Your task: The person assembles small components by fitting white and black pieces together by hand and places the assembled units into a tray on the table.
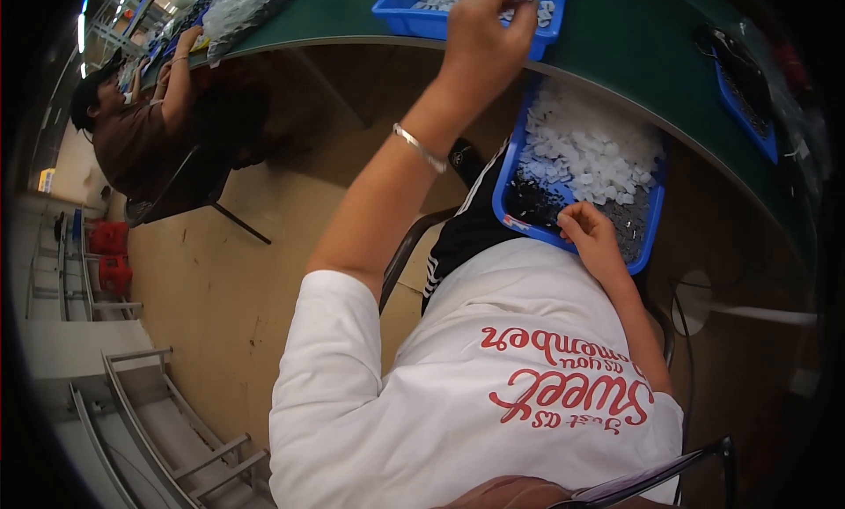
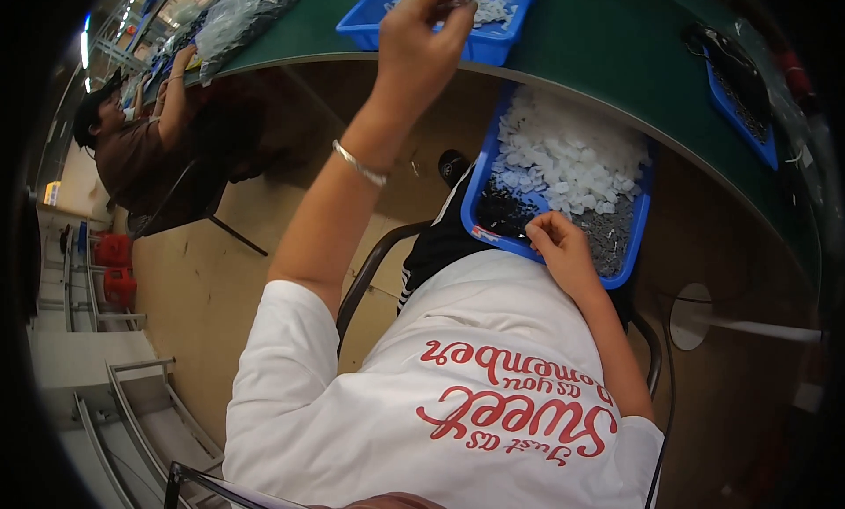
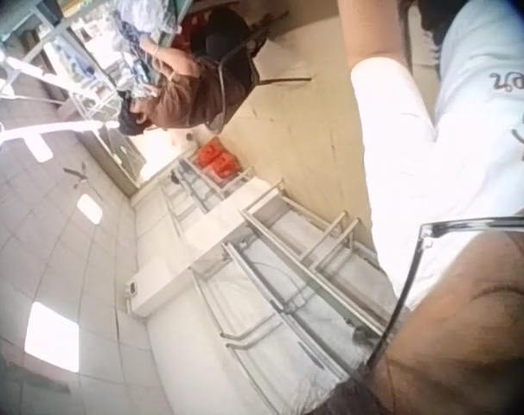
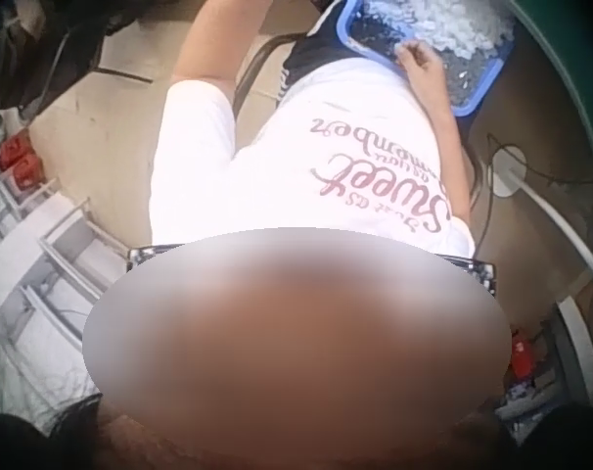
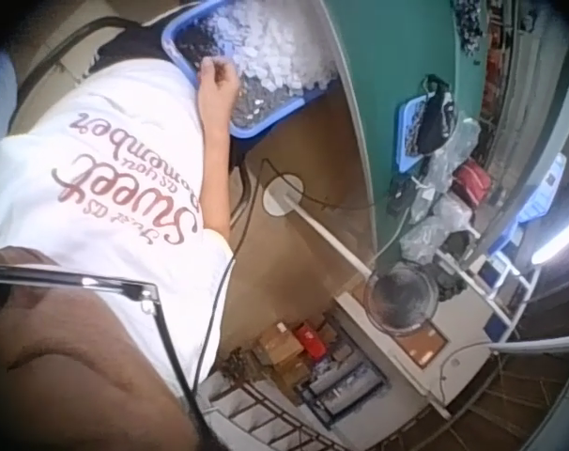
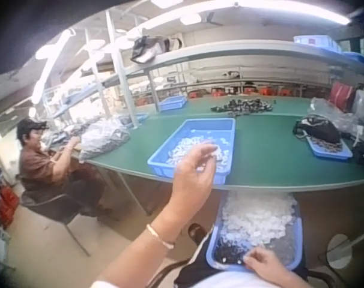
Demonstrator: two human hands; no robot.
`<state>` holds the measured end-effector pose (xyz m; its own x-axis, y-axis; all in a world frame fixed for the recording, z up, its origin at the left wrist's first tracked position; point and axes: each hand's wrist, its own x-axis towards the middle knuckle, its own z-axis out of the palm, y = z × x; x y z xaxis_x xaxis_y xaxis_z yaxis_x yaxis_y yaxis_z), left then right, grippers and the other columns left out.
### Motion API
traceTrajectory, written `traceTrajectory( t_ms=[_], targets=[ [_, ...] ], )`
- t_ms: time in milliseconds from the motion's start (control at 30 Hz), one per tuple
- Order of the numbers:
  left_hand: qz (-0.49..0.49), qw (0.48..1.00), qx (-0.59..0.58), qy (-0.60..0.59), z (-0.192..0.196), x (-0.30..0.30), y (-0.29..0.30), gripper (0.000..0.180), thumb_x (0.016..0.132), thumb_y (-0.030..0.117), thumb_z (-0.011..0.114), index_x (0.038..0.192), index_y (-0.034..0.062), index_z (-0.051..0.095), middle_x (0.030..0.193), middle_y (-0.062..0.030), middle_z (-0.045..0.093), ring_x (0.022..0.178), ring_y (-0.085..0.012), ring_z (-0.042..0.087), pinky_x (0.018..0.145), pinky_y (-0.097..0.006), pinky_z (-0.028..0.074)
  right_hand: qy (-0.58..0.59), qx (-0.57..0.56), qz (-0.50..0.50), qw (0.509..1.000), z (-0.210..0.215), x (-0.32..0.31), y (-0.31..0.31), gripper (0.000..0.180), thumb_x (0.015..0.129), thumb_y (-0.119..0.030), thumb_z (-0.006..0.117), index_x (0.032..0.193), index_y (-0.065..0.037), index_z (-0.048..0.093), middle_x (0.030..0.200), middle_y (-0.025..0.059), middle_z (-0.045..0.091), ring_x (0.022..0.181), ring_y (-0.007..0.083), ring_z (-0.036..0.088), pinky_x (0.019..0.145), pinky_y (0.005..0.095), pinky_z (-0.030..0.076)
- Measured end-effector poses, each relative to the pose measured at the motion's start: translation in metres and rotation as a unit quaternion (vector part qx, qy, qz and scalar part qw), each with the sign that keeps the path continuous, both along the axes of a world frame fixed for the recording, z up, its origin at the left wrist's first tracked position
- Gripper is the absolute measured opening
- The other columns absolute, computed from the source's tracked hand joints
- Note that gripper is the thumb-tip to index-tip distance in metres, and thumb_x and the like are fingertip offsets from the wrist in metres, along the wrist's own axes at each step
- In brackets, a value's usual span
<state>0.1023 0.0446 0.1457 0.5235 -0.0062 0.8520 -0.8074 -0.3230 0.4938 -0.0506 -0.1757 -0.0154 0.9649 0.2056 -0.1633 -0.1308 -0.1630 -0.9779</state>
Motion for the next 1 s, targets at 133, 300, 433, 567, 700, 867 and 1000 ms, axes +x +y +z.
traceTrajectory(
  t_ms=[133,300,433,567,700,867,1000],
  targets=[
    [0.104,0.988,0.095,-0.056,0.021,-0.003,0.009,0.028,0.081,0.007,0.064,0.107,-0.0023,0.060,0.120,-0.0264,0.055,0.114,-0.0387,0.053,0.097,-0.040,0.042,-0.022,-0.023,-0.006,0.999,0.003,0.003,-0.003,0.009,0.091,-0.011,0.060,0.091,-0.002,0.059,0.077,-0.0011,0.058,0.070,0.0056,0.052,0.065,0.0219,0.044],
    [-0.173,0.960,0.142,0.167,-0.057,-0.033,-0.013,0.018,0.085,0.001,0.062,0.103,0.0021,0.064,0.091,-0.0084,0.066,0.080,-0.0133,0.064,0.069,-0.025,0.051,-0.070,-0.137,0.014,0.988,0.009,0.012,0.005,0.011,0.088,-0.009,0.062,0.094,0.000,0.061,0.081,0.0052,0.063,0.072,0.0107,0.056,0.065,0.0254,0.046],
    [-0.102,0.926,0.303,0.198,-0.131,-0.049,-0.023,0.018,0.078,0.006,0.064,0.096,0.0048,0.065,0.094,-0.0134,0.064,0.090,-0.0311,0.062,0.077,-0.038,0.050,-0.154,-0.200,0.076,0.965,0.010,0.021,0.008,0.018,0.082,-0.008,0.066,0.098,-0.002,0.063,0.090,0.0143,0.065,0.077,0.0249,0.063,0.069,0.0332,0.049],
    [-0.037,0.907,0.378,0.183,-0.178,-0.050,-0.023,0.014,0.071,0.006,0.063,0.085,0.0029,0.063,0.089,-0.0144,0.060,0.092,-0.0341,0.057,0.078,-0.042,0.048,-0.219,-0.304,0.141,0.916,0.018,0.030,0.019,0.023,0.076,-0.009,0.069,0.098,-0.006,0.064,0.089,0.0143,0.064,0.081,0.0321,0.063,0.071,0.0388,0.050],
    [-0.026,0.918,0.370,0.139,-0.181,-0.057,-0.026,0.015,0.067,0.006,0.062,0.082,0.0031,0.063,0.089,-0.0135,0.059,0.090,-0.0325,0.058,0.075,-0.040,0.050,-0.246,-0.357,0.157,0.887,0.014,0.030,0.024,0.019,0.075,-0.008,0.069,0.093,-0.005,0.064,0.083,0.0128,0.062,0.076,0.0329,0.062,0.069,0.0405,0.049],
    [-0.010,0.924,0.370,0.098,-0.185,-0.060,-0.025,0.012,0.069,0.007,0.059,0.078,0.0011,0.063,0.086,-0.0126,0.058,0.087,-0.0299,0.058,0.073,-0.037,0.050,-0.276,-0.350,0.154,0.882,0.003,0.027,0.024,0.013,0.076,-0.007,0.068,0.088,-0.004,0.064,0.081,0.0137,0.062,0.074,0.0339,0.062,0.067,0.0417,0.049],
    [-0.007,0.925,0.368,0.088,-0.191,-0.059,-0.021,0.011,0.068,0.008,0.060,0.077,0.0013,0.063,0.085,-0.0118,0.058,0.087,-0.0285,0.058,0.073,-0.036,0.049,-0.294,-0.347,0.145,0.879,0.005,0.025,0.028,0.010,0.078,-0.007,0.067,0.087,-0.003,0.064,0.082,0.0145,0.062,0.074,0.0347,0.062,0.067,0.0420,0.049]
  ],
)
